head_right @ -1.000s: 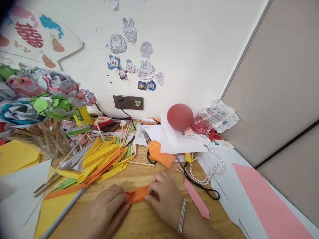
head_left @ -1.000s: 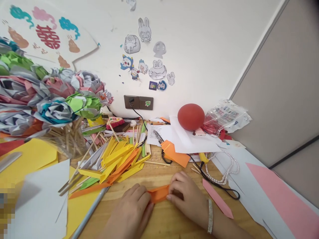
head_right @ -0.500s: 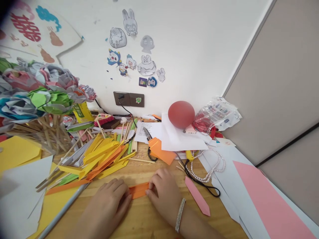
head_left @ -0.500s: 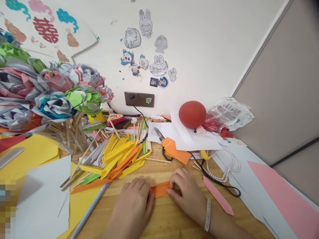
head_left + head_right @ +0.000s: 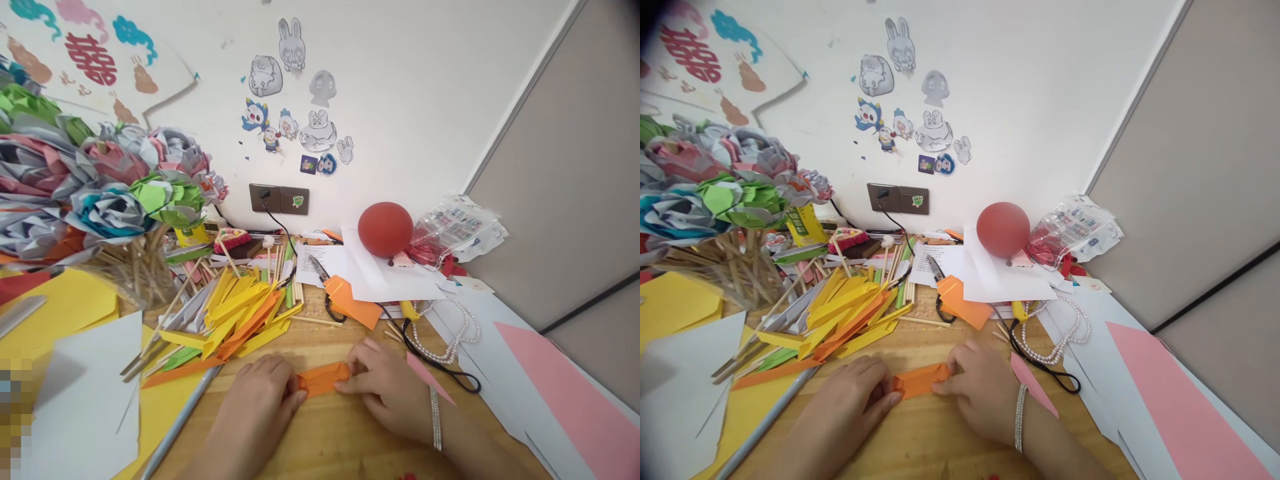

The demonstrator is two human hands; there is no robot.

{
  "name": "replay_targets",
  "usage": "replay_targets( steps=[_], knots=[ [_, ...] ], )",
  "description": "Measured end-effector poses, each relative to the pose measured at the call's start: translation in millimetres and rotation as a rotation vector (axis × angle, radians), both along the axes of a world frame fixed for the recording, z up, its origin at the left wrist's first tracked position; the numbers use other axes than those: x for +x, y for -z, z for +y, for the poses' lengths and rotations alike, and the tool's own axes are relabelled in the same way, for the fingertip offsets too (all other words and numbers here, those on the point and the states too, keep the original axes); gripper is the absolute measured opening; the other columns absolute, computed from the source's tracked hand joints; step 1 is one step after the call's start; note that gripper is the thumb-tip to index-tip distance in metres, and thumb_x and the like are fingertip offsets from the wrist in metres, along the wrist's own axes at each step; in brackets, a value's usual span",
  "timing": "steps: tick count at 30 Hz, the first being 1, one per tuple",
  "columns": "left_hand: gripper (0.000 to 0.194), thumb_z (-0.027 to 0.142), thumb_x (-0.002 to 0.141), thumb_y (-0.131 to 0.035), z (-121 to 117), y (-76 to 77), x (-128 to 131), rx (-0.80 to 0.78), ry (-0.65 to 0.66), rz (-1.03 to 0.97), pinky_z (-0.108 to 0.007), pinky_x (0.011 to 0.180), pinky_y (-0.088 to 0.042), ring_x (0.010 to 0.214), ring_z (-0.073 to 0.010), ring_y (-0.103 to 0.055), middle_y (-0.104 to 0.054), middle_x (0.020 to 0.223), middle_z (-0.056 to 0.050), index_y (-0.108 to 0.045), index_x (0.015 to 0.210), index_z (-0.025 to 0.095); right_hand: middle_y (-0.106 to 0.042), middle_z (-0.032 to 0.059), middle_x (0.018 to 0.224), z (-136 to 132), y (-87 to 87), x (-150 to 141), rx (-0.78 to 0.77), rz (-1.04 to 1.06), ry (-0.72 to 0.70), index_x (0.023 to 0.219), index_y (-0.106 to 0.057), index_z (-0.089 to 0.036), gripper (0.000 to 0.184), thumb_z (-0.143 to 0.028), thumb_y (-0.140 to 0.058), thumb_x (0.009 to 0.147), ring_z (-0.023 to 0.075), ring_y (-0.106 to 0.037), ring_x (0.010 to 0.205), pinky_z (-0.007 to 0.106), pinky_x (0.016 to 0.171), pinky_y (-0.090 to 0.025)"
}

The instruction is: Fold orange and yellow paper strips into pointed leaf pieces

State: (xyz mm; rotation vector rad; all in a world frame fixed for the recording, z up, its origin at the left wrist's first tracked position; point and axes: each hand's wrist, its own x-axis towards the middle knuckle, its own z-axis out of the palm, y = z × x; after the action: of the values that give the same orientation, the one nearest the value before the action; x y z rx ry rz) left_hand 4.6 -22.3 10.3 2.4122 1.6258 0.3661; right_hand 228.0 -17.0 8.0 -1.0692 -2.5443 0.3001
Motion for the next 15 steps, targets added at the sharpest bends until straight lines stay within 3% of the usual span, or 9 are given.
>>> replay_targets(
  steps=[4, 9, 11, 15],
  knots=[
    [0.010, 0.016, 0.078, -0.054, 0.0, 4.1, -4.7, 0.050, 0.023, -0.029, -0.030, 0.066, -0.042, 0.073, -0.0200, -0.058, -0.061, 0.073, -0.001, -0.057, 0.069, 0.020, -0.055, 0.0042, 0.082, 0.4, 5.6, -1.3, 0.002, 0.057, -0.028, 0.095, -0.068, -0.024, 0.031, -0.006, -0.051, 0.077, 0.0176, -0.048, 0.076, 0.030, 0.064, -0.038],
    [0.007, 0.015, 0.078, -0.056, -0.4, 8.4, -7.5, 0.054, 0.110, -0.045, -0.030, 0.068, -0.044, 0.074, -0.0195, -0.058, -0.062, 0.076, 0.000, -0.057, 0.074, 0.020, -0.057, 0.0034, 0.081, 2.4, 15.0, -9.7, 0.000, 0.170, 0.001, 0.085, -0.064, -0.019, 0.015, -0.009, -0.057, 0.078, 0.0171, -0.050, 0.076, 0.028, 0.065, -0.039],
    [0.006, 0.015, 0.077, -0.058, -1.1, 8.8, -6.5, 0.057, 0.114, -0.034, -0.030, 0.069, -0.044, 0.075, -0.0203, -0.058, -0.062, 0.077, -0.001, -0.058, 0.074, 0.020, -0.058, 0.0025, 0.078, 2.2, 17.2, -14.7, -0.041, 0.183, 0.073, 0.079, -0.060, -0.018, 0.008, -0.011, -0.062, 0.076, 0.0175, -0.050, 0.075, 0.029, 0.065, -0.039],
    [0.011, 0.012, 0.080, -0.053, -4.4, 11.5, -3.6, 0.116, 0.103, -0.004, -0.031, 0.067, -0.044, 0.074, -0.0208, -0.057, -0.061, 0.077, -0.003, -0.058, 0.074, 0.019, -0.056, 0.0016, 0.074, 0.6, 21.1, -23.9, -0.087, 0.180, 0.289, 0.071, -0.052, -0.017, 0.015, -0.010, -0.065, 0.073, 0.0183, -0.049, 0.073, 0.029, 0.064, -0.037]
  ],
)
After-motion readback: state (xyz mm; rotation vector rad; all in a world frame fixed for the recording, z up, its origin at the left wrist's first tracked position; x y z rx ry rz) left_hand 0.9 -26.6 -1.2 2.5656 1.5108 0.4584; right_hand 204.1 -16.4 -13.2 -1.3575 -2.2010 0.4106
